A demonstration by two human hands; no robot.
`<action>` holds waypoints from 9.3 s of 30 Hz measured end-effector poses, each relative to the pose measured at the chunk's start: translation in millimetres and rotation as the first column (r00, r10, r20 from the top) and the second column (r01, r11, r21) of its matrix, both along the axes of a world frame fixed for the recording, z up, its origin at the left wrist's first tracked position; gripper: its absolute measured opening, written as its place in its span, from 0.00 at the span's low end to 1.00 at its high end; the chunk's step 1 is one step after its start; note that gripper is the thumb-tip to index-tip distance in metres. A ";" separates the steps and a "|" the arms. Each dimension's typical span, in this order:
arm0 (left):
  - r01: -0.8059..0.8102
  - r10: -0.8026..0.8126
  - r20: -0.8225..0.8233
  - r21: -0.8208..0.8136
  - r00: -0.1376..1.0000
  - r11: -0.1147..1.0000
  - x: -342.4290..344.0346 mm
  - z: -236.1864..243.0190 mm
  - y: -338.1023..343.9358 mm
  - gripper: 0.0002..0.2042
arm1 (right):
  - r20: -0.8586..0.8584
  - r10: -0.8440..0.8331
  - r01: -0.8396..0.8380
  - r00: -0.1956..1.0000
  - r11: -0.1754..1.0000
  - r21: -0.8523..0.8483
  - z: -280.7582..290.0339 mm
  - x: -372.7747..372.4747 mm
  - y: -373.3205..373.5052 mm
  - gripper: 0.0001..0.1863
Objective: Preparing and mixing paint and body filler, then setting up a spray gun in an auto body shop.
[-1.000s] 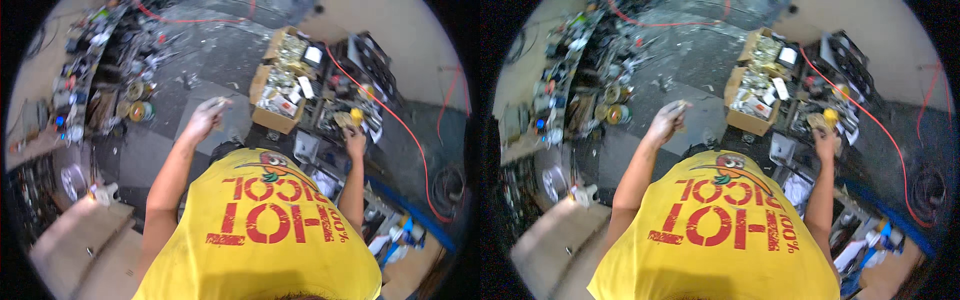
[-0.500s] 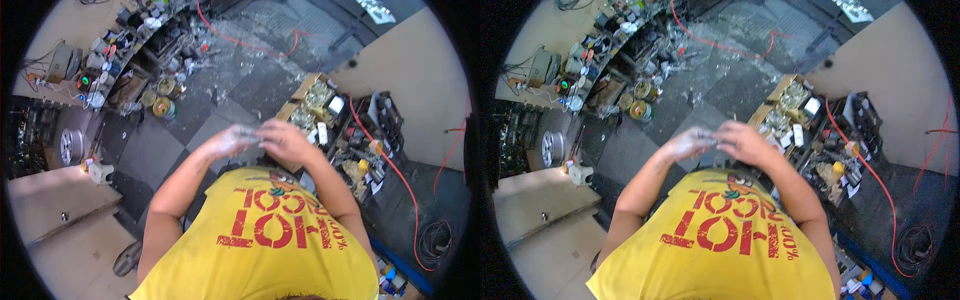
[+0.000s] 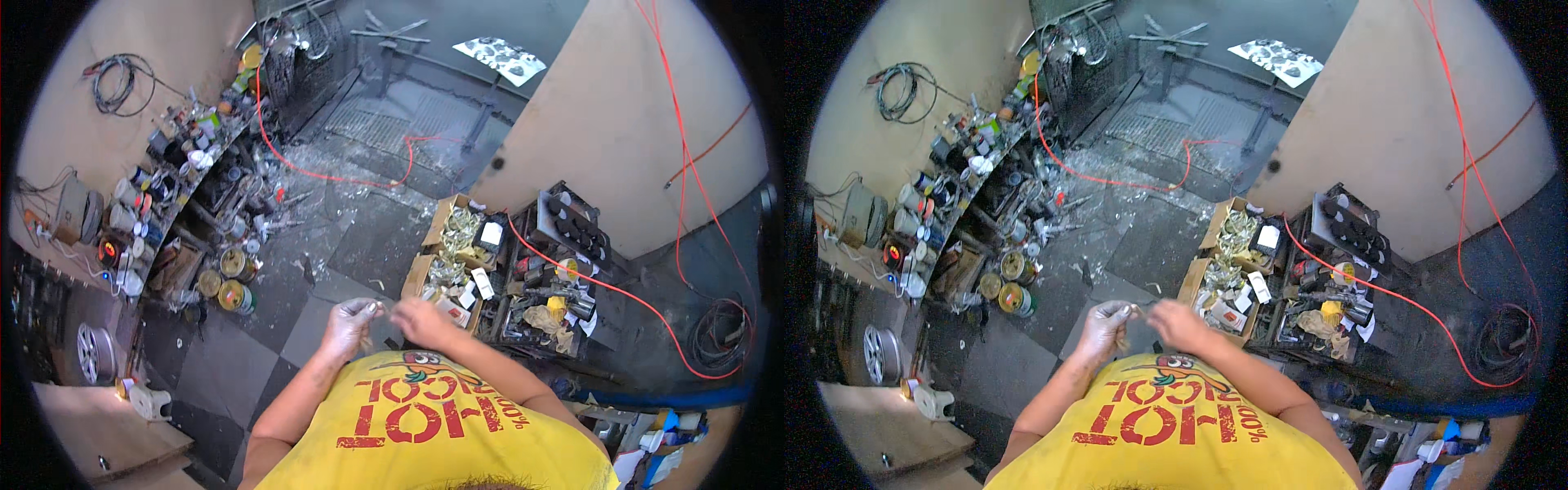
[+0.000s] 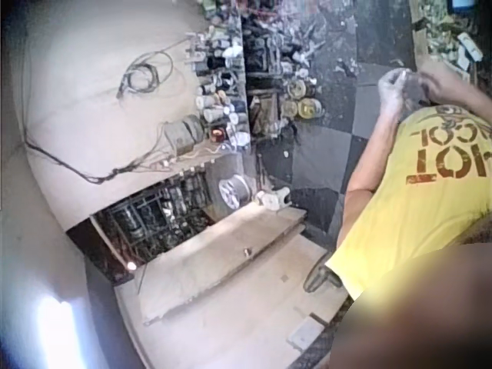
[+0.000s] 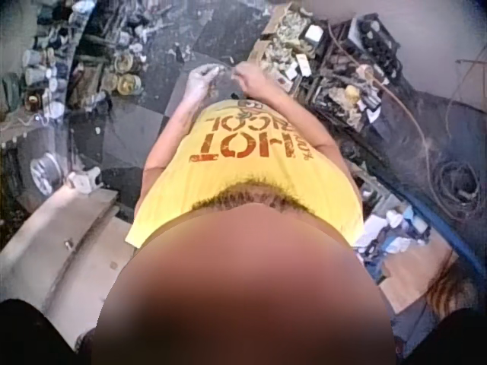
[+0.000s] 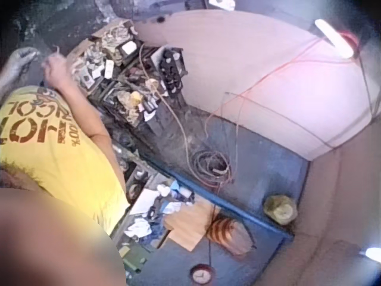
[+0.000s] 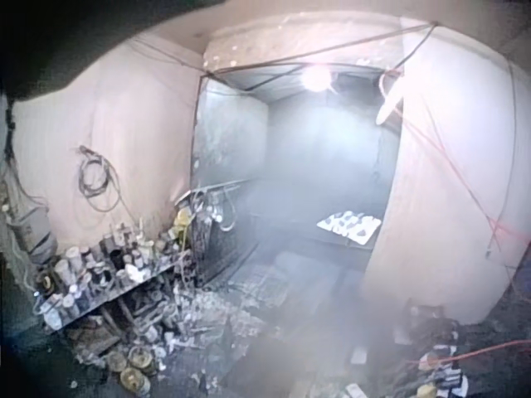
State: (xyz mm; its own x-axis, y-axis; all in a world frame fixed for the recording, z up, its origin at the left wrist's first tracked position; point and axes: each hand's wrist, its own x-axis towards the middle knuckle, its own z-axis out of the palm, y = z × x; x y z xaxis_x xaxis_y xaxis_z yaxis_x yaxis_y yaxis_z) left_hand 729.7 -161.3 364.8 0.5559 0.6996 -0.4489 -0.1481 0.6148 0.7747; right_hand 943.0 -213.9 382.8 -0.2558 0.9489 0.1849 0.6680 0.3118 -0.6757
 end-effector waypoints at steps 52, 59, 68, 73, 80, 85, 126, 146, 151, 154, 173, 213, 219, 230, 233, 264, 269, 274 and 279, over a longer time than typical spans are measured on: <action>0.102 -0.089 0.090 -0.144 0.992 0.984 22.0 3.9 -30.8 0.07 | -0.318 -0.134 0.142 0.938 0.990 0.002 15.5 2.1 -43.6 0.13; 0.060 -0.033 0.150 -0.178 0.988 0.982 31.0 7.8 -32.0 0.09 | -0.298 -0.317 0.324 0.900 0.946 -0.027 15.3 2.4 -44.4 0.10; 0.143 0.084 -0.339 0.591 0.937 0.794 31.9 6.2 -38.0 0.08 | -0.293 -0.421 0.349 0.859 0.898 -0.268 29.6 0.5 -48.4 0.13; 0.135 0.119 -0.345 0.627 0.931 0.767 29.4 15.4 -36.7 0.11 | -0.404 -0.187 0.090 0.895 0.965 -0.246 26.1 -0.6 -45.0 0.16; 0.408 0.192 -0.484 0.851 0.854 0.329 -1.7 25.0 -16.9 0.05 | -0.179 -0.190 0.137 0.965 0.952 -0.272 7.6 2.9 -40.1 0.11; 0.422 0.388 -0.574 0.808 0.721 0.410 -43.1 38.3 12.2 0.03 | -0.221 -0.311 0.201 0.924 0.889 -0.411 10.4 13.4 -46.8 0.11; -0.188 0.483 0.474 -0.543 0.736 0.819 -37.9 3.2 69.4 0.07 | -0.467 0.021 -0.117 0.884 0.977 -0.177 17.6 -63.1 51.8 0.08; -0.432 0.677 0.314 -0.577 0.666 0.693 -36.6 -57.0 174.2 0.08 | -0.413 0.259 -0.345 0.873 0.927 -0.147 -48.4 -66.9 201.8 0.09; -0.626 0.699 0.102 -0.368 0.708 0.688 -20.4 -80.2 258.0 0.07 | -0.749 -0.160 -0.423 0.643 0.741 -0.521 -73.1 -47.2 299.5 0.07; -0.317 0.680 -0.617 0.603 0.397 0.732 -13.7 -85.0 306.9 0.07 | -0.721 -0.428 -0.448 0.545 0.578 -0.682 -74.0 -18.3 353.4 0.05; -0.414 0.454 -0.252 0.195 0.855 0.889 -11.5 -34.6 543.6 0.06 | -0.799 -0.593 -0.697 0.097 0.533 -0.480 -59.5 -2.9 614.1 0.08; -0.303 0.327 0.025 0.446 0.945 0.842 15.1 -6.6 1088.9 0.04 | -0.724 -0.166 -0.415 0.670 0.724 -0.550 23.3 27.8 1245.5 0.02; -0.783 0.740 0.256 0.212 0.622 0.585 56.9 23.3 1266.6 0.07 | -0.493 0.074 -0.232 0.867 0.935 -0.268 72.2 38.7 1416.5 0.06; -0.907 0.915 0.145 -0.146 0.376 0.395 94.2 3.0 1367.4 0.06 | -0.402 0.199 -0.346 0.894 0.877 -0.333 22.5 4.0 1587.5 0.12; -0.793 0.801 0.053 0.197 0.596 0.577 85.4 -31.1 1326.9 0.07 | -0.487 -0.042 -0.202 0.873 0.876 -0.437 -7.8 50.7 1575.9 0.16; -0.537 0.399 -0.810 0.125 0.430 0.834 -123.4 -121.6 821.4 0.12 | -0.341 0.546 -0.641 0.765 0.594 -0.486 -201.9 -322.3 1235.8 0.49; -0.693 0.479 -0.737 0.021 0.476 0.721 -159.4 -119.6 738.3 0.16 | -0.085 0.349 -0.359 0.933 0.906 -0.222 -232.1 -459.6 1216.3 0.53; -0.737 0.411 -0.874 0.096 0.259 0.669 -209.1 -91.9 673.8 0.15 | -0.109 0.336 -0.350 0.935 0.836 -0.423 -237.4 -505.3 1228.8 0.47; -0.744 0.415 -0.890 0.148 0.187 0.651 -238.9 -94.0 669.6 0.12 | -0.018 0.535 -0.490 0.844 0.758 -0.431 -217.3 -493.8 1249.9 0.58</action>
